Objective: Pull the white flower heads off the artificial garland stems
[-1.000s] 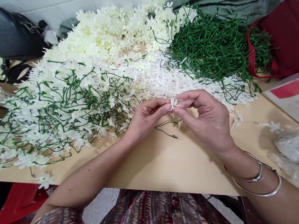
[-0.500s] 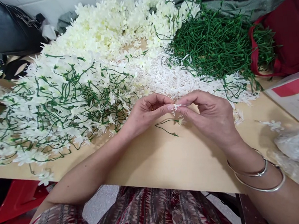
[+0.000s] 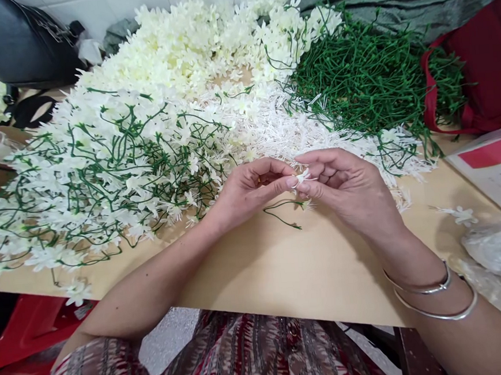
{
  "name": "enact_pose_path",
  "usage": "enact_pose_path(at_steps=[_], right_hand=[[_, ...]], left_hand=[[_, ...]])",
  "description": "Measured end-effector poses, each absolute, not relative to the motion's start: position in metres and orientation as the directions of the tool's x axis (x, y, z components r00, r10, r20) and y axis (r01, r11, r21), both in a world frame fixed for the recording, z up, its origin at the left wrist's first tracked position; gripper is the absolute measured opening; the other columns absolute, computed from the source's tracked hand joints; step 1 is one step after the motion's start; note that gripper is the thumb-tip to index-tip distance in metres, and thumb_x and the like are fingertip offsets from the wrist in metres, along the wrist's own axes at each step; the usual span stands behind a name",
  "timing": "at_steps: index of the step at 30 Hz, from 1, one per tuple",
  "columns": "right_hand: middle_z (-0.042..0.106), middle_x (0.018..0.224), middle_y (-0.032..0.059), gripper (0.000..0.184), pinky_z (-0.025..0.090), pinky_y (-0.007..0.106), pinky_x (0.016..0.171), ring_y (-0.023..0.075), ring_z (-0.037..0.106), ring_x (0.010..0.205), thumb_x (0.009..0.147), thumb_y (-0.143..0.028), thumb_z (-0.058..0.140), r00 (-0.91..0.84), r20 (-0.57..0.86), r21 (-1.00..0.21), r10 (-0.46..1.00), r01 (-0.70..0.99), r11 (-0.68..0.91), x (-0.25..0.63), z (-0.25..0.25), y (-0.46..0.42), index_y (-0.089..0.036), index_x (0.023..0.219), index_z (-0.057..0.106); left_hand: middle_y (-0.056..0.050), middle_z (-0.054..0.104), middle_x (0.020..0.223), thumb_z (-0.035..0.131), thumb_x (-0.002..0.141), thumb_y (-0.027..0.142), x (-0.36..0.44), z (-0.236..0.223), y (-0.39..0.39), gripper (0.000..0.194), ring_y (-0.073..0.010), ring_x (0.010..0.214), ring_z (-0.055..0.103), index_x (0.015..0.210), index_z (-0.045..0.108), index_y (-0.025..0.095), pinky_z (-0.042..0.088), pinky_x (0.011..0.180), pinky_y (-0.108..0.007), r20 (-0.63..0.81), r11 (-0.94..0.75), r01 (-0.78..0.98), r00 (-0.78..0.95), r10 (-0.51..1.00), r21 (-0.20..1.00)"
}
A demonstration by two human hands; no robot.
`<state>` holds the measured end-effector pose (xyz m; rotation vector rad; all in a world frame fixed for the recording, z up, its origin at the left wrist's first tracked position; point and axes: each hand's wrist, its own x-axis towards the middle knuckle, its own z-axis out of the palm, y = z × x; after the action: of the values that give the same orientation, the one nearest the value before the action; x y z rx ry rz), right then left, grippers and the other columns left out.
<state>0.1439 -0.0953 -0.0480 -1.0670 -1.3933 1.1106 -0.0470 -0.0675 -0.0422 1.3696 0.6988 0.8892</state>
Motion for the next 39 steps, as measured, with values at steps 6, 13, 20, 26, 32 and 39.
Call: enact_pose_path(at_steps=[6, 13, 20, 26, 32, 39], right_hand=[[0.073, 0.076, -0.0011, 0.009, 0.058, 0.029, 0.059, 0.0147, 0.068, 0.066, 0.086, -0.034, 0.081, -0.051, 0.256, -0.957, 0.965, 0.13, 0.26, 0.144, -0.045, -0.099, -0.026, 0.086, 0.076], [0.074, 0.096, 0.0033, 0.011, 0.059, 0.032, 0.074, 0.0173, 0.069, 0.089, 0.083, -0.03, 0.082, 0.014, 0.318, -0.942, 0.948, 0.113, 0.315, 0.143, -0.05, -0.093, -0.024, 0.08, 0.074], [0.069, 0.078, -0.0009, 0.021, 0.054, 0.027, 0.061, 0.0135, 0.066, 0.07, 0.091, -0.046, 0.075, -0.077, 0.17, -0.985, 0.982, 0.014, 0.172, 0.141, -0.046, -0.096, -0.026, 0.092, 0.068], [0.068, 0.073, -0.0029, 0.036, 0.054, 0.027, 0.059, 0.0135, 0.068, 0.066, 0.078, -0.049, 0.088, -0.122, 0.044, -0.996, 0.992, -0.086, 0.034, 0.14, -0.044, -0.094, -0.026, 0.083, 0.061], [0.075, 0.078, 0.0007, 0.031, 0.06, 0.032, 0.067, 0.0168, 0.073, 0.071, 0.078, -0.048, 0.088, -0.134, 0.008, -0.994, 0.991, -0.11, -0.007, 0.147, -0.043, -0.091, -0.026, 0.082, 0.067], [0.077, 0.089, 0.0008, 0.027, 0.06, 0.033, 0.077, 0.018, 0.077, 0.082, 0.075, -0.044, 0.09, -0.075, 0.033, -0.996, 0.997, -0.085, 0.026, 0.163, -0.052, -0.081, -0.025, 0.082, 0.073]], left_hand=[[-0.004, 0.075, 0.089, 0.083, 0.086, 0.043, -0.045, -0.043, -0.068, 0.029, -0.0158, 0.086, 0.071, 0.094, 0.074, 0.016, 0.057, 0.085, -0.031, 0.054, 0.031, -0.167, 0.483, 0.874, 0.986], [-0.002, 0.072, 0.085, 0.081, 0.089, 0.042, -0.041, -0.047, -0.066, 0.027, -0.0121, 0.08, 0.065, 0.089, 0.072, 0.017, 0.053, 0.077, -0.025, 0.16, -0.123, -0.113, 0.415, 0.896, 0.986], [-0.003, 0.072, 0.08, 0.066, 0.1, 0.045, -0.04, -0.047, -0.07, 0.028, -0.013, 0.073, 0.064, 0.092, 0.067, 0.018, 0.05, 0.07, -0.027, 0.404, -0.488, 0.199, 0.347, 0.846, 0.85], [-0.003, 0.07, 0.083, 0.064, 0.101, 0.027, -0.038, -0.05, -0.073, 0.013, -0.0122, 0.075, 0.062, 0.093, 0.066, 0.018, 0.049, 0.068, -0.025, 0.515, -0.627, 0.317, 0.372, 0.773, 0.712], [-0.002, 0.07, 0.083, 0.063, 0.102, 0.03, -0.036, -0.048, -0.078, 0.014, -0.0111, 0.072, 0.061, 0.096, 0.064, 0.018, 0.049, 0.067, -0.025, 0.457, -0.551, 0.295, 0.331, 0.826, 0.781], [-0.003, 0.072, 0.097, 0.066, 0.101, 0.031, -0.054, -0.049, -0.078, 0.011, -0.0137, 0.086, 0.066, 0.1, 0.066, 0.02, 0.051, 0.079, -0.027, 0.422, -0.721, 0.293, 0.65, 0.632, 0.628]])
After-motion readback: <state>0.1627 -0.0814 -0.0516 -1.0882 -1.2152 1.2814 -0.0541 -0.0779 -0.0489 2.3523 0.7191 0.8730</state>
